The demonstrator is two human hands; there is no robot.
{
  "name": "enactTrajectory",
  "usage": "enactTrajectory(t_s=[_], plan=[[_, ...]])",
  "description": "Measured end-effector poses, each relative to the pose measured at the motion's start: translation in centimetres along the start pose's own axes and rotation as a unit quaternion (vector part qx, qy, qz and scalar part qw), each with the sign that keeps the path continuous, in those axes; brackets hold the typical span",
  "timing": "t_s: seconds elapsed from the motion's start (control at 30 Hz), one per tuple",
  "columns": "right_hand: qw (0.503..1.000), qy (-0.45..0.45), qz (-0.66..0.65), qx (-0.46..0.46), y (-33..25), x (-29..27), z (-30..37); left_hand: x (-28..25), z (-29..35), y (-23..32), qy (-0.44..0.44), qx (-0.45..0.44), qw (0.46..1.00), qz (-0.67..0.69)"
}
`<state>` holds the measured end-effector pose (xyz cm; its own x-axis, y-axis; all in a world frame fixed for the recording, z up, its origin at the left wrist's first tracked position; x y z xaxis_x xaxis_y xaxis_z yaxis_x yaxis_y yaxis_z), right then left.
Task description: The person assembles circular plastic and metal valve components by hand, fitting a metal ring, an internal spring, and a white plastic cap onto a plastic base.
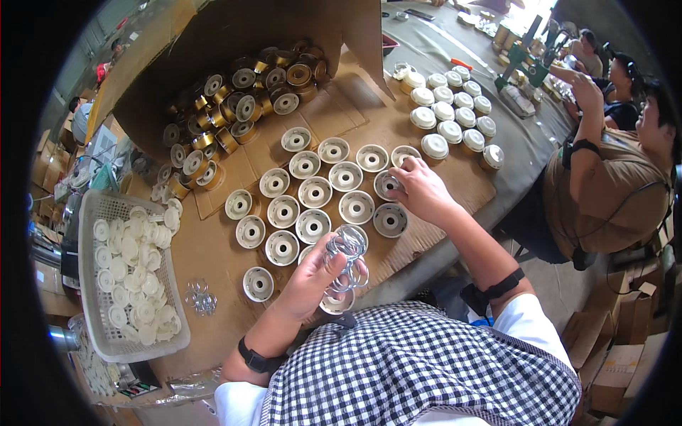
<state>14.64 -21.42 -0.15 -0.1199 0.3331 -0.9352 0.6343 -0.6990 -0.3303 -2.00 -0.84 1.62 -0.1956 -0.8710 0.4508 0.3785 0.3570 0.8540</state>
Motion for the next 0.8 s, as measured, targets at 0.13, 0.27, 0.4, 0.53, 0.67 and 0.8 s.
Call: enactTrajectory(t_s=[0.13,0.27,0.4,0.53,0.67,0.8], plan=[[0.99,0.122,0.05,-0.057,-3.9,-3.7,0.7,-0.9,-0.2,0.8,0.017,0.009,0.995,-0.097],[0.923,0.0,-0.364,-0.124,-8.8,-4.3,2.3,-0.5,-0.3,2.1,0.065,0.038,0.953,-0.292],[0.878,-0.046,-0.47,-0.08,-10.1,-3.3,3.6,-1.1,-0.4,2.3,0.17,0.135,0.946,-0.239],[0.883,-0.032,-0.464,-0.06,-11.3,-0.8,4.8,-0.7,-0.1,2.0,0.197,0.168,0.915,-0.31],[0.895,0.046,-0.43,-0.106,-12.5,-1.5,5.8,-1.5,0.4,1.1,0.235,0.17,0.922,-0.258],[0.951,0.109,-0.183,-0.223,-13.3,-2.6,6.8,-1.4,0.0,0.6,0.186,0.112,0.964,-0.152]])
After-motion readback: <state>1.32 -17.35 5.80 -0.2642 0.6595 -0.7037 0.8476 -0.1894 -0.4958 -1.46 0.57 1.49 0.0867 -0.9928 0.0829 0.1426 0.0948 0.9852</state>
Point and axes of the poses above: each hand's wrist, its own z-axis away from the middle knuckle, its own x-axis out of the palm, y = z × x, the point moved 4 cm from there along -z, towards the middle knuckle, and after that the axes turned 9 degrees about -x, right-handed, at the moved point
